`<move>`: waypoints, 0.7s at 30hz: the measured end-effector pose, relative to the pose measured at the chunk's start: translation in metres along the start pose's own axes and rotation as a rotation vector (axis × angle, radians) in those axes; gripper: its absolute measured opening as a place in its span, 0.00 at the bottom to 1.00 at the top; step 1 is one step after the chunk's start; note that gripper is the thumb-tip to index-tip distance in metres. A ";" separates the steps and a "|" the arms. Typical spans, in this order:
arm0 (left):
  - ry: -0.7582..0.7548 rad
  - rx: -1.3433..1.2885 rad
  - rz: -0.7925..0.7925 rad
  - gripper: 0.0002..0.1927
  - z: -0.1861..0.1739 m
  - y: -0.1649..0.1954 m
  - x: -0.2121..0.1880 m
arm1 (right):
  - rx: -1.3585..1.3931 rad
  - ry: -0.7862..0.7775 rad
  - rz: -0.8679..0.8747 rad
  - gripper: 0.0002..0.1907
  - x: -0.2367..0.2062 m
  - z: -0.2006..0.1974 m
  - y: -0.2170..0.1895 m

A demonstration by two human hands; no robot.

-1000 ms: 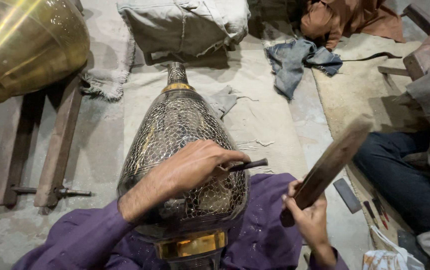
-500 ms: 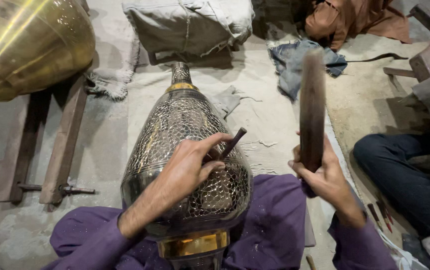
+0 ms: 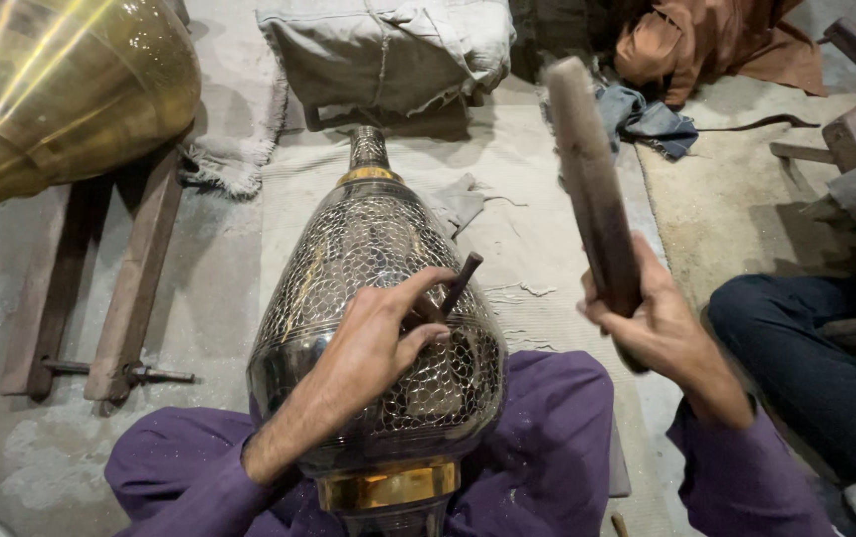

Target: The person sits on the workshop floor holding a small punch against the patterned surface of a large brass vessel and strikes it with a wooden mallet, working the decorative design across the vessel's body. Other workers perform similar metalwork nearby.

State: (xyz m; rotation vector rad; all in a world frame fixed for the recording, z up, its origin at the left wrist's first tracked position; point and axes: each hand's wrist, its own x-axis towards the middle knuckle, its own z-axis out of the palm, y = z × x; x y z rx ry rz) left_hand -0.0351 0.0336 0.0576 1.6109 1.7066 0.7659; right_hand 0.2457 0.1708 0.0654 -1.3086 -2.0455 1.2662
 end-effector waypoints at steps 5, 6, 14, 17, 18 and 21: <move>0.020 -0.015 0.060 0.26 -0.002 0.000 -0.001 | -0.392 -0.014 -0.043 0.33 -0.002 -0.003 -0.008; 0.026 -0.023 0.059 0.26 -0.002 0.000 -0.002 | -0.229 0.034 -0.098 0.33 -0.003 -0.005 -0.008; 0.130 -0.143 -0.078 0.26 -0.002 -0.007 0.005 | -0.835 -0.121 0.029 0.37 -0.009 -0.004 0.007; 0.155 -0.186 -0.103 0.28 0.000 -0.010 0.005 | -0.708 -0.066 -0.235 0.35 -0.009 -0.001 0.005; 0.159 -0.196 -0.110 0.29 0.000 -0.011 0.005 | -0.655 -0.045 -0.358 0.35 -0.009 -0.002 0.003; 0.175 -0.161 -0.098 0.28 0.002 -0.013 0.004 | -0.875 -0.219 -0.109 0.39 -0.005 -0.005 -0.005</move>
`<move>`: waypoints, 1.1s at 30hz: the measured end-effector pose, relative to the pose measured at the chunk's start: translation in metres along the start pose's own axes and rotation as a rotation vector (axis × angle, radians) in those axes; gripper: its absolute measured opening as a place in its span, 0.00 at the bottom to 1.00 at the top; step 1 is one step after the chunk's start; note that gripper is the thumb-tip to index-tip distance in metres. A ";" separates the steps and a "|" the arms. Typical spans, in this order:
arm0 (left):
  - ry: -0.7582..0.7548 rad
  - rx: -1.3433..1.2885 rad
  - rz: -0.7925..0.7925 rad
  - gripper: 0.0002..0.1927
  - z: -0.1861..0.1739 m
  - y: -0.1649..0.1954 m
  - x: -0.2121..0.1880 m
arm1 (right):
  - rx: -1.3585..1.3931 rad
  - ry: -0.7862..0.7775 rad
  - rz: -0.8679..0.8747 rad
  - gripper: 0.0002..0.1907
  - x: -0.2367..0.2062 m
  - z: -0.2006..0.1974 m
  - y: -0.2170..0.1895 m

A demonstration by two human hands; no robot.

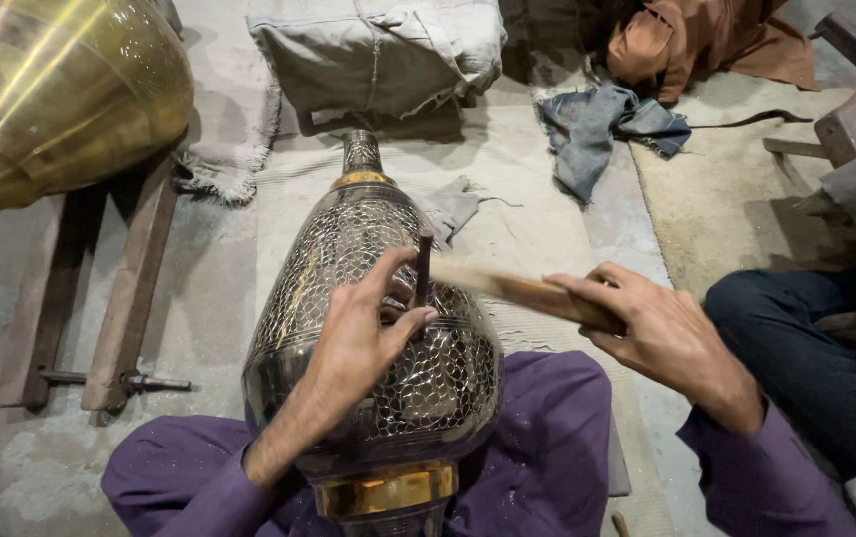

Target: The person sits on the workshop floor holding a small punch against the patterned surface of a large brass vessel and strikes it with a wooden mallet, working the decorative design across the vessel's body. Other workers perform similar metalwork nearby.

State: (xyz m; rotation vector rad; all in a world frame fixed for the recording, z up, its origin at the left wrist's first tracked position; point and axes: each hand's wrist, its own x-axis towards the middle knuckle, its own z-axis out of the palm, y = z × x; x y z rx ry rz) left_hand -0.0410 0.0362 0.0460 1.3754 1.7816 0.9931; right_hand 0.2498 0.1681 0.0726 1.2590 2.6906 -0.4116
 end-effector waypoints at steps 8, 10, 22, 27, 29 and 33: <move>0.022 0.036 0.104 0.28 0.002 -0.002 -0.004 | 0.336 0.442 -0.280 0.36 0.022 -0.037 -0.002; 0.025 0.041 0.126 0.28 0.002 -0.002 -0.005 | 0.447 0.450 -0.392 0.38 0.023 -0.048 0.000; -0.044 0.079 0.088 0.26 0.000 0.003 0.001 | 0.115 0.195 -0.007 0.37 0.024 -0.041 -0.013; -0.121 0.095 0.016 0.26 -0.003 0.007 0.006 | 0.090 0.030 0.159 0.36 0.023 -0.033 -0.007; -0.130 0.127 0.041 0.26 -0.004 0.008 0.008 | 0.189 0.151 0.082 0.37 0.022 -0.026 -0.005; -0.152 0.089 0.091 0.27 -0.006 0.008 0.010 | 0.531 0.335 -0.152 0.40 0.019 -0.010 -0.003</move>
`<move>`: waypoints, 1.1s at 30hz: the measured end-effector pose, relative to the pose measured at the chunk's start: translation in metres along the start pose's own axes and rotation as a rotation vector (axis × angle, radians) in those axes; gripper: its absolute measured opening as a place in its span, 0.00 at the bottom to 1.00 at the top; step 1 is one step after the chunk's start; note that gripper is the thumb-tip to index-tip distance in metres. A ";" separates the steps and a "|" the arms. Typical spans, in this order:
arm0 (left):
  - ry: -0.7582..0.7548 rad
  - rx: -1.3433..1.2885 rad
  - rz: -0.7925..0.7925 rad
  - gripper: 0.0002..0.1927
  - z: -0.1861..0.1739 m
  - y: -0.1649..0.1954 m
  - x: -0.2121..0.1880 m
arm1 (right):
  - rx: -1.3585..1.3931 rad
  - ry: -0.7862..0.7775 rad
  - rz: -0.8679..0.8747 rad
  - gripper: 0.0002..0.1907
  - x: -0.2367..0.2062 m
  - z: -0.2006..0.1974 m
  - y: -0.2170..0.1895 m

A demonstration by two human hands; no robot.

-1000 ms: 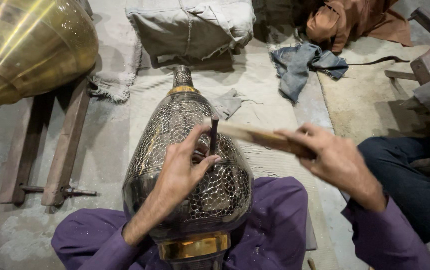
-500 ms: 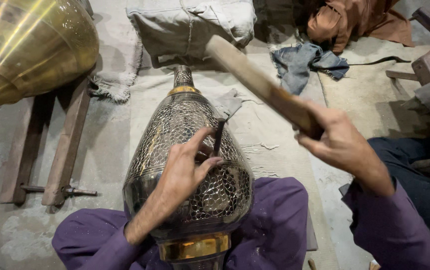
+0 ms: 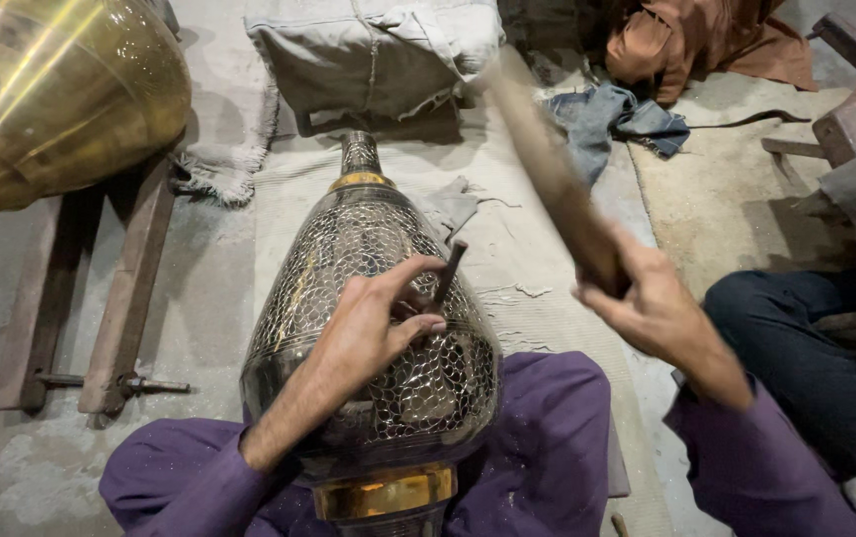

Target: The person sits on the workshop floor holding a small punch against the patterned surface of a large brass vessel and strikes it with a wooden mallet, working the decorative design across the vessel's body. Other workers perform similar metalwork nearby.

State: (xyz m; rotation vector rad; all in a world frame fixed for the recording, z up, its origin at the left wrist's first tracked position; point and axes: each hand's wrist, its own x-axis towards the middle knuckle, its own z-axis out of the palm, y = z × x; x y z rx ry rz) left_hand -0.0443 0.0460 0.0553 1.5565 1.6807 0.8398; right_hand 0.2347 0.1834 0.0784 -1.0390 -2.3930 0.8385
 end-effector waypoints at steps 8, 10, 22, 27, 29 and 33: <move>-0.130 0.038 0.086 0.28 -0.005 -0.001 0.008 | -0.117 0.020 0.069 0.35 -0.030 0.010 0.010; -0.159 0.049 0.116 0.28 -0.007 0.000 0.011 | -0.151 0.000 0.160 0.33 -0.037 0.013 0.014; -0.349 0.140 0.312 0.31 -0.007 -0.008 0.034 | 0.226 0.198 0.302 0.27 -0.089 0.065 0.044; -0.452 0.155 0.315 0.33 -0.007 -0.008 0.044 | 0.403 0.370 0.198 0.24 -0.116 0.091 0.065; -0.529 0.117 0.295 0.32 -0.011 -0.006 0.048 | 0.254 0.222 0.370 0.19 -0.129 0.097 0.069; -0.489 0.097 0.382 0.33 -0.017 -0.002 0.053 | -0.015 0.204 0.476 0.31 -0.147 0.107 0.068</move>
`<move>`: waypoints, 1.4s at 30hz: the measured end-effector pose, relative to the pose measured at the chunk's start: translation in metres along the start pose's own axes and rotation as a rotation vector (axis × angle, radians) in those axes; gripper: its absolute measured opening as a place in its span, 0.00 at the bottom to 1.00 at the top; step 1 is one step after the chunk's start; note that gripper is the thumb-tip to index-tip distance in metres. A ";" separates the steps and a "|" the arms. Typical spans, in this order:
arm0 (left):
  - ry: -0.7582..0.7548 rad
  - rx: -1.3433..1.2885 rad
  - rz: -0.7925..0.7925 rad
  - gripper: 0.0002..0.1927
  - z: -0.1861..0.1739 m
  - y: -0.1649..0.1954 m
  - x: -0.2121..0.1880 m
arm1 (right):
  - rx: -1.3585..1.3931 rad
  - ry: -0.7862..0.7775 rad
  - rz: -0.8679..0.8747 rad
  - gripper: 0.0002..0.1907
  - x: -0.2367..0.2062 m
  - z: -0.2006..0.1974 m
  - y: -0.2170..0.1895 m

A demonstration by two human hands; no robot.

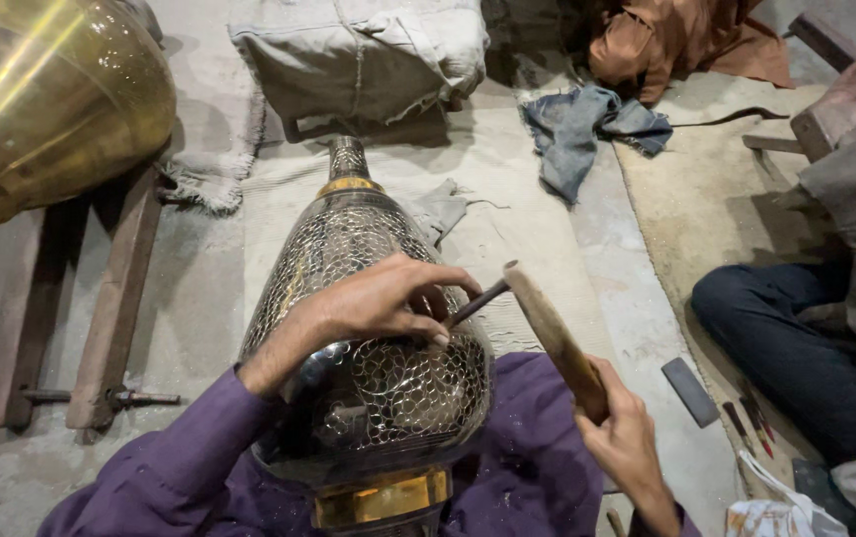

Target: The person sits on the workshop floor holding a small punch against the patterned surface of a large brass vessel and strikes it with a wooden mallet, working the decorative design across the vessel's body. Other workers perform similar metalwork nearby.

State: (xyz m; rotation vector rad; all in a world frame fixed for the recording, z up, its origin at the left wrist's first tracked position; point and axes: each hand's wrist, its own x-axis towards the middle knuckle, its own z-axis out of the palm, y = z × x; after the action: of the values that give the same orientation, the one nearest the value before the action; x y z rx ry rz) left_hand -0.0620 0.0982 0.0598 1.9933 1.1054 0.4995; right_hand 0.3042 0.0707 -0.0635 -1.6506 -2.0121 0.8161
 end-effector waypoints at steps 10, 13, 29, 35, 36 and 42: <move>-0.177 0.054 0.055 0.29 0.003 -0.005 0.012 | -0.051 -0.102 -0.039 0.43 -0.024 0.020 0.007; -0.219 0.057 0.038 0.29 0.003 -0.004 0.013 | 0.169 0.136 -0.145 0.36 -0.025 0.025 0.012; -0.197 0.237 0.222 0.25 0.016 0.006 0.015 | 0.463 0.382 -0.129 0.24 -0.046 0.064 0.009; -0.175 0.218 0.065 0.25 0.012 0.016 0.008 | 0.486 0.200 -0.016 0.21 -0.034 0.055 0.010; -0.176 0.223 -0.020 0.25 0.010 0.018 0.007 | 0.535 0.240 -0.063 0.21 -0.029 0.053 0.010; 0.021 0.225 -0.059 0.29 0.013 0.026 -0.003 | 0.216 0.205 -0.212 0.27 0.005 0.020 0.009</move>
State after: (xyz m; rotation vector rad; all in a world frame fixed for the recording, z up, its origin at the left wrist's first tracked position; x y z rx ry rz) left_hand -0.0419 0.0816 0.0728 2.1450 1.2765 0.3793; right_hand 0.2972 0.0734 -0.0845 -1.3195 -1.8468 0.7265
